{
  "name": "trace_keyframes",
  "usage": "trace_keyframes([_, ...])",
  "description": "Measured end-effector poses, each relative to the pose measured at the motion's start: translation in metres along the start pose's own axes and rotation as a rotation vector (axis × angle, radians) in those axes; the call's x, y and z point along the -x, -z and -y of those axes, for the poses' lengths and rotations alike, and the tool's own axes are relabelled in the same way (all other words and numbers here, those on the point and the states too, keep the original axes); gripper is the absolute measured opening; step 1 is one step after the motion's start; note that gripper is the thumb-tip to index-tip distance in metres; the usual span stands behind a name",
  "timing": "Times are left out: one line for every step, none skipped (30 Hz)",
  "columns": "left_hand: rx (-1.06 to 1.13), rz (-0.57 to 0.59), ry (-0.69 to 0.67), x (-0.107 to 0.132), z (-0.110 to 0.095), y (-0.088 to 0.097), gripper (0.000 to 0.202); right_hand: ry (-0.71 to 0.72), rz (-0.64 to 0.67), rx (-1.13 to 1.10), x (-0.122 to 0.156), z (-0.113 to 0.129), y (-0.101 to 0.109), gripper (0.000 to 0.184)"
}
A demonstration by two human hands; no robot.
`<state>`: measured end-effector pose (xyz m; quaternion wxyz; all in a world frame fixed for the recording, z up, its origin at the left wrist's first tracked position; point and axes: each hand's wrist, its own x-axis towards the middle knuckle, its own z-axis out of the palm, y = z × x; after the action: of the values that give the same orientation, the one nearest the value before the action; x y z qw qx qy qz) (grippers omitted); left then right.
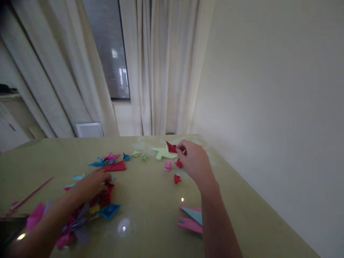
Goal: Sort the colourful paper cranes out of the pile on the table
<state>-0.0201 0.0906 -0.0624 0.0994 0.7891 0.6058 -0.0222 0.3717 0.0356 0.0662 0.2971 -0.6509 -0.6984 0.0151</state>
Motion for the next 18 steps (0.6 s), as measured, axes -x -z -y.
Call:
trace_keyframes([-0.006,0.013,0.002,-0.002,0.0,-0.003,0.02,-0.052,0.028,0.057,-0.005,-0.008,-0.006,0.011])
trace_keyframes([-0.005,0.022,0.005,-0.004,0.0,-0.006,0.019,-0.098,0.058,0.105,-0.009,-0.016,-0.013,0.012])
trace_keyframes([-0.002,0.026,0.009,-0.005,-0.001,-0.007,0.018,-0.135,0.083,0.141,-0.013,-0.022,-0.021,0.013])
trace_keyframes([0.0,0.029,0.011,-0.006,-0.001,-0.007,0.017,-0.164,0.098,0.16,-0.016,-0.027,-0.03,0.013])
trace_keyframes([0.003,0.03,0.014,-0.006,-0.002,-0.007,0.016,-0.181,0.104,0.163,-0.018,-0.03,-0.037,0.013])
trace_keyframes([0.008,0.031,0.015,-0.007,-0.002,-0.007,0.015,-0.189,0.108,0.156,-0.019,-0.033,-0.044,0.013])
trace_keyframes([0.014,0.031,0.015,-0.008,-0.002,-0.006,0.014,-0.192,0.115,0.148,-0.021,-0.034,-0.048,0.012])
trace_keyframes([0.023,0.03,0.013,-0.008,-0.001,-0.005,0.013,-0.187,0.121,0.136,-0.021,-0.034,-0.051,0.011])
trace_keyframes([0.033,0.026,0.009,-0.008,-0.001,-0.004,0.013,-0.175,0.125,0.12,-0.021,-0.033,-0.052,0.011])
trace_keyframes([0.046,0.019,0.001,-0.008,0.0,-0.002,0.013,-0.155,0.126,0.101,-0.021,-0.031,-0.051,0.011])
trace_keyframes([0.061,0.009,-0.01,-0.008,0.0,0.0,0.014,-0.131,0.125,0.082,-0.021,-0.026,-0.049,0.012])
trace_keyframes([0.076,-0.002,-0.023,-0.008,0.0,0.002,0.016,-0.101,0.125,0.064,-0.02,-0.02,-0.046,0.013])
trace_keyframes([0.099,-0.014,-0.043,-0.006,-0.001,0.004,0.018,-0.061,0.124,0.037,-0.019,-0.013,-0.044,0.015])
trace_keyframes([0.132,-0.031,-0.069,-0.005,-0.003,0.007,0.02,-0.012,0.122,-0.006,-0.017,-0.003,-0.042,0.016])
trace_keyframes([0.176,-0.054,-0.1,-0.003,-0.006,0.011,0.022,0.039,0.122,-0.067,-0.014,0.008,-0.043,0.017])
trace_keyframes([0.229,-0.082,-0.131,-0.001,-0.01,0.015,0.024,0.092,0.13,-0.14,-0.011,0.02,-0.045,0.018])
trace_keyframes([0.287,-0.115,-0.16,0.001,-0.015,0.019,0.026,0.144,0.147,-0.217,-0.006,0.031,-0.05,0.019])
trace_keyframes([0.343,-0.148,-0.187,0.003,-0.021,0.023,0.028,0.192,0.172,-0.285,-0.002,0.042,-0.057,0.018])
